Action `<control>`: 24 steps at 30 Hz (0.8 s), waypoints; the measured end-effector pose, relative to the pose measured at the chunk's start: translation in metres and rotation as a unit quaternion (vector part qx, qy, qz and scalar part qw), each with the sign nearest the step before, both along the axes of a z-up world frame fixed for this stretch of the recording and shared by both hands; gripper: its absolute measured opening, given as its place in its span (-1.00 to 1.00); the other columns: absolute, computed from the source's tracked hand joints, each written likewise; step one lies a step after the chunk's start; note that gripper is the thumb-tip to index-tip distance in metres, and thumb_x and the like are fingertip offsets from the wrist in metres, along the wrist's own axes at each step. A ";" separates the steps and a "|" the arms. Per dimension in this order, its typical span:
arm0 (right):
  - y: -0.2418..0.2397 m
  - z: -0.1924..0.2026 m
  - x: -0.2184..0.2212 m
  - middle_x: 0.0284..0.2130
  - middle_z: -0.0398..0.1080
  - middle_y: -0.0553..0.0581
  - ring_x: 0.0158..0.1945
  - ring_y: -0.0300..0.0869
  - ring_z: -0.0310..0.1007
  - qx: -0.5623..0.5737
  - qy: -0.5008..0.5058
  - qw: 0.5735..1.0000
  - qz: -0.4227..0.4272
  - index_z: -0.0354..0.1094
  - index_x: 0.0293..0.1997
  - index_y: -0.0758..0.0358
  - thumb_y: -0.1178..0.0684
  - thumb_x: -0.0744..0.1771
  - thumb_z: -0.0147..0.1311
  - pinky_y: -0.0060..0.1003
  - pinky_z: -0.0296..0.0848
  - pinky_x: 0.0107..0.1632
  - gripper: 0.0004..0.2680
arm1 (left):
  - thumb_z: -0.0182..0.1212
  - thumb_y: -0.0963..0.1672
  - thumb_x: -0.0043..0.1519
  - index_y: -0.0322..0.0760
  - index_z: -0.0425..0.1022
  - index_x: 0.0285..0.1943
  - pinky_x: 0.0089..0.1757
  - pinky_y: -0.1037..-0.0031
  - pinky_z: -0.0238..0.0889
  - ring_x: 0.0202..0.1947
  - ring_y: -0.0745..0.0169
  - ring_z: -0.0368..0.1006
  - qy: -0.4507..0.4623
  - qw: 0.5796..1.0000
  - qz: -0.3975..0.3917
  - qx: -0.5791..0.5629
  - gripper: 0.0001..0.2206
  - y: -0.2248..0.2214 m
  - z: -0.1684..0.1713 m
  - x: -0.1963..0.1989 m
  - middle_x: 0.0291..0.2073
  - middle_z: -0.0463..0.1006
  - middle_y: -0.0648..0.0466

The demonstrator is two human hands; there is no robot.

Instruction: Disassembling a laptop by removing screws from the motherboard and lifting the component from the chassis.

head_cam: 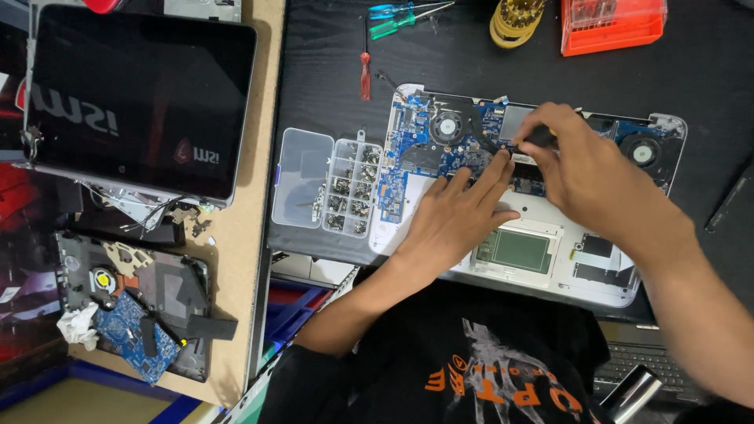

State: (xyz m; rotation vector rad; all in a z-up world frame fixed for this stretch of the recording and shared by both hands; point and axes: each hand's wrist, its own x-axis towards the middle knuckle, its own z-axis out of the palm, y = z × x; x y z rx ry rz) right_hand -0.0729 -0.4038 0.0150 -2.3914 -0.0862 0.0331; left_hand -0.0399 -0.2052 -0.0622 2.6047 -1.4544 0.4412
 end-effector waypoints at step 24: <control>-0.008 -0.005 0.008 -0.53 0.25 0.08 -0.53 -0.06 0.29 -0.260 -0.136 0.956 0.020 0.15 -0.22 0.26 -0.11 0.52 0.22 -0.19 0.18 -0.48 -0.67 | 0.07 0.20 0.39 -0.15 0.34 0.46 -0.17 0.35 0.47 -0.01 0.16 0.48 0.010 1.000 0.004 -0.007 -0.40 0.002 -0.011 -0.001 0.41 0.34 0.23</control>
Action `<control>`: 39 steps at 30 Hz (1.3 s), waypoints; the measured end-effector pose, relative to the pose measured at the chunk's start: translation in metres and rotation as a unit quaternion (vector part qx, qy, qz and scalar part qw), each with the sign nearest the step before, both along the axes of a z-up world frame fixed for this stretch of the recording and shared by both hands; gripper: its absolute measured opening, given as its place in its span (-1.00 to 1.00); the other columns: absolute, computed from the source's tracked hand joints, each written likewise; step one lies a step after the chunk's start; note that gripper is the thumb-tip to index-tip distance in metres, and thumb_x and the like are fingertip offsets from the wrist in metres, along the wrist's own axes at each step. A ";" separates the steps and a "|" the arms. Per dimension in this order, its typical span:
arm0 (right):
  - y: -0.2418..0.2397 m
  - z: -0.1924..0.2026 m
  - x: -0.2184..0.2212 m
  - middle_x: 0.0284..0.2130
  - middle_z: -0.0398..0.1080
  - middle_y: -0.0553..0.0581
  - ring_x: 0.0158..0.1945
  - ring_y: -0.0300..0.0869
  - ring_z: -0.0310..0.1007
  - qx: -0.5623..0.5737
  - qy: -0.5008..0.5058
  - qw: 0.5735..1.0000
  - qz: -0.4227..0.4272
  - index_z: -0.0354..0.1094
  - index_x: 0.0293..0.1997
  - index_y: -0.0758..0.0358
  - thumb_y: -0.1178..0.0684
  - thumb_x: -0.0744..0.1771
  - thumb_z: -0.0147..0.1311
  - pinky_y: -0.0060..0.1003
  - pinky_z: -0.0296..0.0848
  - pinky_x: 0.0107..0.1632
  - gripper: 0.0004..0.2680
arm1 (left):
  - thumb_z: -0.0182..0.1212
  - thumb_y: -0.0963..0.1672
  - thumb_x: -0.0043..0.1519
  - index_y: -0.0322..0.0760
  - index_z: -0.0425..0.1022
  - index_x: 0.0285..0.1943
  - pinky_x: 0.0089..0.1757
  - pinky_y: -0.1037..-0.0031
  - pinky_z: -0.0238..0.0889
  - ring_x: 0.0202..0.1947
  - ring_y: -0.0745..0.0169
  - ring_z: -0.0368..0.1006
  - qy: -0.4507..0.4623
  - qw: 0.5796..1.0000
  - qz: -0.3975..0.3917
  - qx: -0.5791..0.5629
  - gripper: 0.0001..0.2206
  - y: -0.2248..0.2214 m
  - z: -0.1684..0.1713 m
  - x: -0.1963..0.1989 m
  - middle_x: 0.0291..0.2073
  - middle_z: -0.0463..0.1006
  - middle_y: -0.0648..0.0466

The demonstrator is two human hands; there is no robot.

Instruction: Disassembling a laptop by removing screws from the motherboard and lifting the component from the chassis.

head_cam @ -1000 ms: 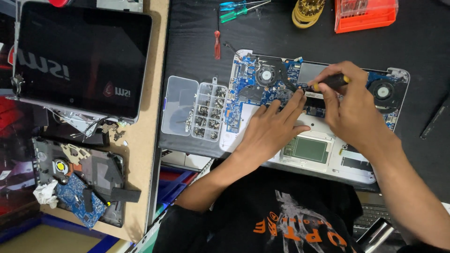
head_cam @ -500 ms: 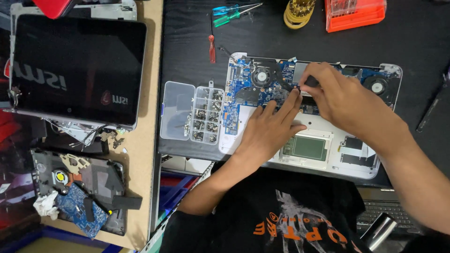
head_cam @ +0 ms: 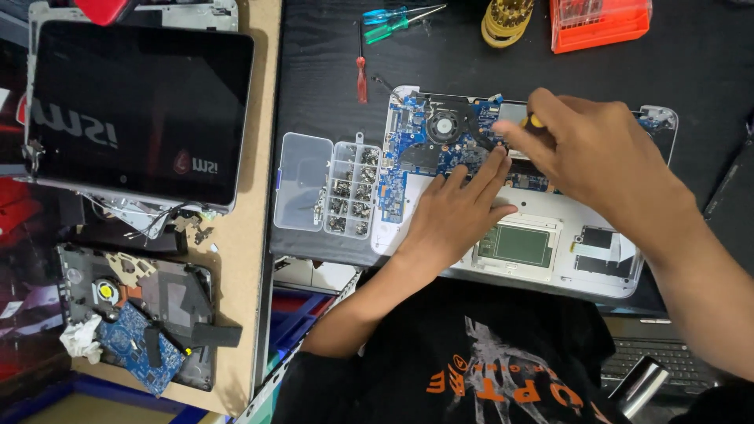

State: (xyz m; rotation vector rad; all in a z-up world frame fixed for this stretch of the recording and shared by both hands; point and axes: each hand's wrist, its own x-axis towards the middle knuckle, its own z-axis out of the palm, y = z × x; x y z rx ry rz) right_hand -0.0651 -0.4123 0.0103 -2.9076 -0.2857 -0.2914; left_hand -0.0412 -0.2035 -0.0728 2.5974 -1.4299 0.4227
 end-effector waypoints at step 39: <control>0.018 0.021 0.022 -0.51 0.45 -0.04 -0.57 -0.09 0.54 -0.313 0.128 0.941 -0.013 0.26 -0.12 0.06 -0.30 0.50 -0.17 -0.26 0.41 -0.57 -0.71 | 0.12 0.17 0.38 -0.22 0.32 0.48 -0.14 0.27 0.49 0.00 0.10 0.47 0.020 1.000 -0.017 -0.011 -0.38 0.003 0.004 0.000 0.44 0.33 0.16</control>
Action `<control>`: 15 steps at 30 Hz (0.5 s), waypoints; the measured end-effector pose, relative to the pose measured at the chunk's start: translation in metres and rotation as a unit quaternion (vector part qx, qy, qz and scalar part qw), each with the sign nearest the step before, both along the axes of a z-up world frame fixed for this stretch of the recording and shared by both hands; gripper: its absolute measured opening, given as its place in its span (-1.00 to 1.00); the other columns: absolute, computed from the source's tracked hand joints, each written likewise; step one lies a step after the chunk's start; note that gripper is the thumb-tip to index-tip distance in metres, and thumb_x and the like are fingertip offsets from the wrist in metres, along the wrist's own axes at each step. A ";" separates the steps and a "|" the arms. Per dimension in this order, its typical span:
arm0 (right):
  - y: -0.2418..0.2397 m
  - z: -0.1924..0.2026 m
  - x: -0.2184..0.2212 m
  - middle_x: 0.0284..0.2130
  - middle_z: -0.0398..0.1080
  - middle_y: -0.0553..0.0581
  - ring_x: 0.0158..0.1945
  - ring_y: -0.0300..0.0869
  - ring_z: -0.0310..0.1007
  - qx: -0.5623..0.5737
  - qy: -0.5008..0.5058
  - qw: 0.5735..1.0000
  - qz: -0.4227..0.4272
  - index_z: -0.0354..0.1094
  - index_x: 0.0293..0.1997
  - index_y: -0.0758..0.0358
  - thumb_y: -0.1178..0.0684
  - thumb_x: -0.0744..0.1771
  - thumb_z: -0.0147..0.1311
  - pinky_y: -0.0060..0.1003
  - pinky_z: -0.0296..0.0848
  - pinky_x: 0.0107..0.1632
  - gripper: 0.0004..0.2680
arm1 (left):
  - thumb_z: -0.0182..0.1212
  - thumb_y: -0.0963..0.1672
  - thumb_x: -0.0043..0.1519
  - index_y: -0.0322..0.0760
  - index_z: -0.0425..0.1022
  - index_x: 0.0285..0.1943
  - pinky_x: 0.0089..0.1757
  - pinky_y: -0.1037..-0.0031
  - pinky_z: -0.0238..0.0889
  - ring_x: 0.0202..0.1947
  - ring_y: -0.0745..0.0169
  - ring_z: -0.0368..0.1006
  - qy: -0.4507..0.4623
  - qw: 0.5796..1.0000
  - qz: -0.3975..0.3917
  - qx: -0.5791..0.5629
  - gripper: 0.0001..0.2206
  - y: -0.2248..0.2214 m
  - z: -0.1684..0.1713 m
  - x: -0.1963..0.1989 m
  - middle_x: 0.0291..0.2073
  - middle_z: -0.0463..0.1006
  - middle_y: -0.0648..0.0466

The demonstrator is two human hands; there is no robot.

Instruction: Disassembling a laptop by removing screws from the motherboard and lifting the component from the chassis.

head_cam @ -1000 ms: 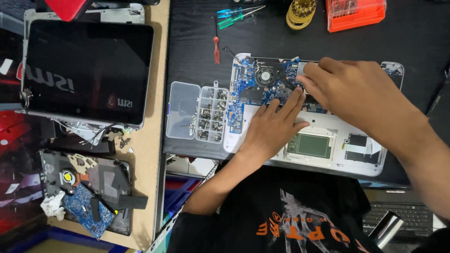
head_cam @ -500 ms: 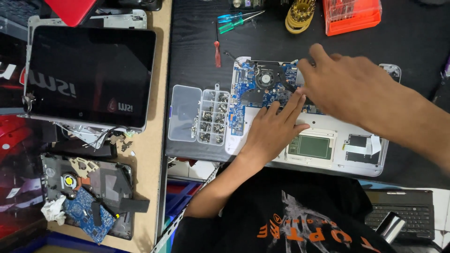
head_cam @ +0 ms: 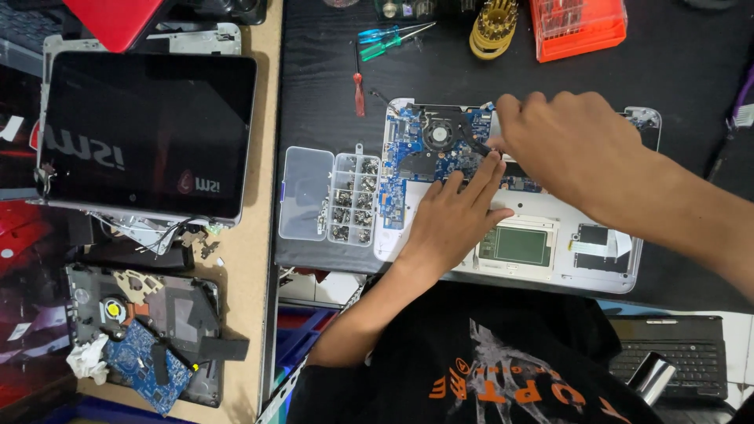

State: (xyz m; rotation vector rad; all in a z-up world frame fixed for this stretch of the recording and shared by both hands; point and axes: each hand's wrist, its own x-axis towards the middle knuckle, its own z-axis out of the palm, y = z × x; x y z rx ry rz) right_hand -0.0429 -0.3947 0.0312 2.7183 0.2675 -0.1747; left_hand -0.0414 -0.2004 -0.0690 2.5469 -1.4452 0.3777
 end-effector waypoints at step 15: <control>0.018 0.032 0.009 0.05 0.09 0.22 -0.12 0.10 0.37 0.170 0.167 0.971 -0.018 0.10 0.18 0.19 0.45 0.21 0.05 0.05 0.54 -0.44 -0.54 | 0.08 0.19 0.37 -0.22 0.37 0.43 -0.17 0.30 0.46 -0.05 0.10 0.45 -0.014 1.000 -0.001 0.005 -0.40 0.000 0.002 0.000 0.39 0.35 0.17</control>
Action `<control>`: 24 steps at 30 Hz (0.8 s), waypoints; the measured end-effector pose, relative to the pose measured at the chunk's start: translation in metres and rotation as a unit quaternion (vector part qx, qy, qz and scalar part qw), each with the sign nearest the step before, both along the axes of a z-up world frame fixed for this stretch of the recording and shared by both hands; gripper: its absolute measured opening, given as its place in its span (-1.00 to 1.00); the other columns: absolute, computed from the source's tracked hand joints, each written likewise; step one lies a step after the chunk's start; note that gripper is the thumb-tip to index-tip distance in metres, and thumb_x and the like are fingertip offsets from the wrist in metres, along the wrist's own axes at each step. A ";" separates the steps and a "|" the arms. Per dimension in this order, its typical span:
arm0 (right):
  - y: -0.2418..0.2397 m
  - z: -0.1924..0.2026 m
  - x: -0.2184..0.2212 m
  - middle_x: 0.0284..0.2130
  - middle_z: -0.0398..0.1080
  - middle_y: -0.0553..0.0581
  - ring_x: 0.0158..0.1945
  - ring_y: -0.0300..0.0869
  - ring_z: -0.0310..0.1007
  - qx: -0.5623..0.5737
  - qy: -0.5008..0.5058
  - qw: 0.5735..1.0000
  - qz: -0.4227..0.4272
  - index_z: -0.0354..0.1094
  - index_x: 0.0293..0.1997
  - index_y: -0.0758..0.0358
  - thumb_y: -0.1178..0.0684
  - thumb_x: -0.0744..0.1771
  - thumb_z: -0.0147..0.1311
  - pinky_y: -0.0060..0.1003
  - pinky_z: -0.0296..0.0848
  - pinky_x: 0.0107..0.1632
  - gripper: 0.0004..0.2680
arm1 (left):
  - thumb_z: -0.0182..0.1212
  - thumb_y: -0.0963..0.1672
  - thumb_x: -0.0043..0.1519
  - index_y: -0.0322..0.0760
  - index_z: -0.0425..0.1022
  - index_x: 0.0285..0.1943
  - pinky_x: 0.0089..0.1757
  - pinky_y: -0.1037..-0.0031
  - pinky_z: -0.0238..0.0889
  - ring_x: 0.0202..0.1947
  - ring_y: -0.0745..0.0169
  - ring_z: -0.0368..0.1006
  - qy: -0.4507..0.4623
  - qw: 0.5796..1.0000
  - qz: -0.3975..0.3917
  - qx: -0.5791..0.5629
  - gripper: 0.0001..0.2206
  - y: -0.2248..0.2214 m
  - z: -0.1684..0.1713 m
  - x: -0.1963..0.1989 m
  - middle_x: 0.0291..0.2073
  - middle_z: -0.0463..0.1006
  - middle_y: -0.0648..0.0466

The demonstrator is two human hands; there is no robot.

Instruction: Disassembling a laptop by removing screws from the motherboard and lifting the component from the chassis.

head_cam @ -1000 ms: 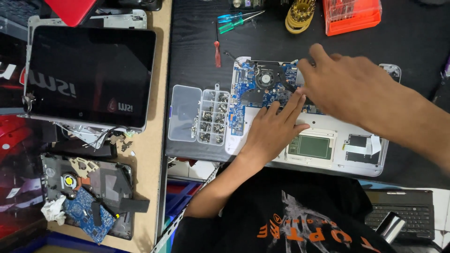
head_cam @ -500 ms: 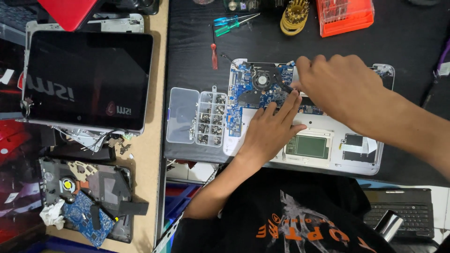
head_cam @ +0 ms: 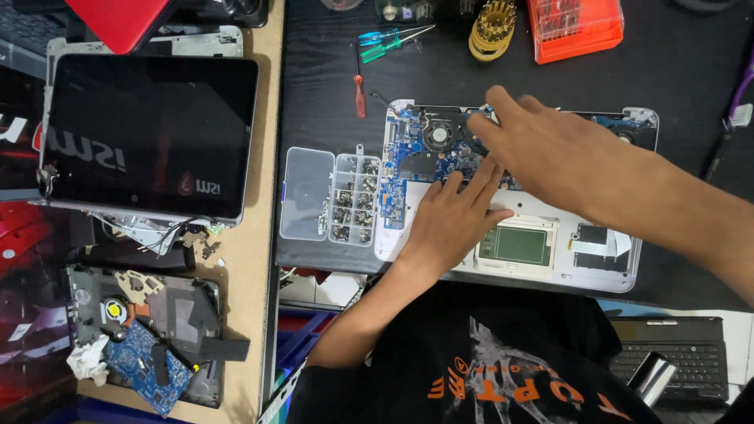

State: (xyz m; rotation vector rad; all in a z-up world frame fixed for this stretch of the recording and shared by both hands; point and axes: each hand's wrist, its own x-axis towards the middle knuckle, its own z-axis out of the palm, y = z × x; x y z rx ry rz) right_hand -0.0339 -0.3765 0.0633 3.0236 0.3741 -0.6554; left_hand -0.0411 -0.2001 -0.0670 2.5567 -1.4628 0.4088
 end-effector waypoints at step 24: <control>-0.008 -0.031 -0.008 -0.04 0.23 0.13 -0.23 -0.09 0.47 -0.115 -0.120 0.986 0.027 0.25 0.10 0.19 0.22 0.23 0.20 -0.25 0.61 -0.53 -0.66 | 0.02 0.20 0.40 -0.21 0.28 0.52 -0.15 0.33 0.46 0.01 0.10 0.47 -0.009 1.000 0.003 0.023 -0.35 0.000 -0.003 0.000 0.49 0.24 0.16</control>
